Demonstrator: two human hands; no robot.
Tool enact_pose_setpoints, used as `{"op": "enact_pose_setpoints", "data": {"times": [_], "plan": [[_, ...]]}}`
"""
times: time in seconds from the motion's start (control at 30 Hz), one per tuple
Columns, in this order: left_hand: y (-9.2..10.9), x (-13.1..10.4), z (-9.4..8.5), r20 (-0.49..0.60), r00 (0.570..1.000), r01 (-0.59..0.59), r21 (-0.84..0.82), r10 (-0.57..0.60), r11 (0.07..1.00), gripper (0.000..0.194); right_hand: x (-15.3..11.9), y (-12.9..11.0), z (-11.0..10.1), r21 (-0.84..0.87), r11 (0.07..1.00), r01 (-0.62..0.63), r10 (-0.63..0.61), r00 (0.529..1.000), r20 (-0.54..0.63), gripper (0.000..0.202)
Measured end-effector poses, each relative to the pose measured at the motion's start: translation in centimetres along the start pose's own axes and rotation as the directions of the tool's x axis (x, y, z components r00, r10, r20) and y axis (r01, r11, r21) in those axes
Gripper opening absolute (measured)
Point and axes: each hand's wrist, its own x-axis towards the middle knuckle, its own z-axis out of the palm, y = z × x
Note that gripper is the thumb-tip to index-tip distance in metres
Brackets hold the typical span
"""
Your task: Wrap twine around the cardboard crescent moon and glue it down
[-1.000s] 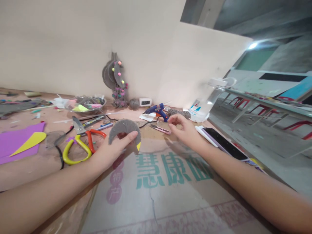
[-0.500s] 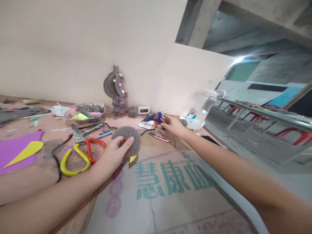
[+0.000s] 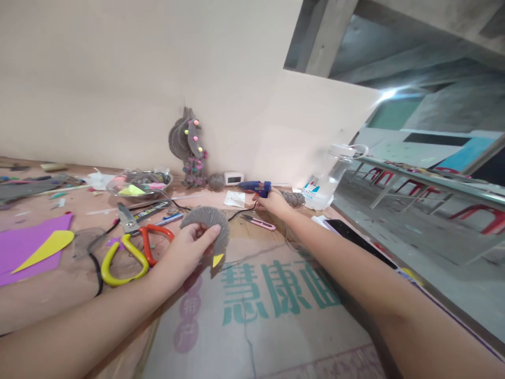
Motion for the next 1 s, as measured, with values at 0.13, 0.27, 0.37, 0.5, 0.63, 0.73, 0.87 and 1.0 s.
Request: {"op": "enact_pose_setpoints", "data": {"times": [0.13, 0.27, 0.37, 0.5, 0.63, 0.73, 0.87, 1.0], "plan": [[0.4, -0.3, -0.1, -0.004, 1.000, -0.004, -0.005, 0.004, 1.000, 0.030, -2.3, -1.8, -1.9, 0.122, 0.992, 0.025, -0.029, 0.999, 0.034, 0.021], [0.9, -0.4, -0.1, -0.014, 0.999, -0.034, -0.013, 0.034, 0.999, 0.026, -6.6, -3.8, -3.5, 0.241, 0.966, 0.089, -0.113, 0.990, 0.089, 0.023], [0.9, -0.4, -0.1, -0.032, 0.998, -0.059, -0.018, 0.059, 0.998, 0.024, -10.1, -4.5, -3.9, 0.376, 0.920, 0.116, -0.159, 0.983, 0.086, 0.019], [0.4, -0.2, -0.4, -0.088, 0.993, -0.071, 0.086, 0.079, 0.994, 0.029, -13.4, -4.1, -3.3, 0.306, 0.951, 0.050, -0.103, 0.981, 0.162, 0.029], [0.0, 0.2, -0.8, -0.071, 0.989, -0.115, 0.160, 0.127, 0.980, 0.035, -14.7, -3.5, -2.6, 0.279, 0.959, 0.054, -0.125, 0.962, 0.242, 0.030], [-0.1, 0.3, -1.0, -0.066, 0.986, -0.139, 0.192, 0.154, 0.971, 0.037, -15.0, -3.4, -2.4, 0.258, 0.964, 0.060, -0.140, 0.942, 0.304, 0.028], [-0.2, 0.3, -1.1, -0.097, 0.981, -0.137, 0.262, 0.167, 0.955, 0.037, -15.3, -3.9, -2.3, 0.183, 0.983, 0.020, -0.073, 0.954, 0.291, 0.027], [-0.1, 0.2, -1.1, -0.089, 0.982, -0.131, 0.301, 0.164, 0.945, 0.041, -15.5, -4.7, -2.1, 0.198, 0.977, 0.081, -0.140, 0.942, 0.307, 0.022]]}}
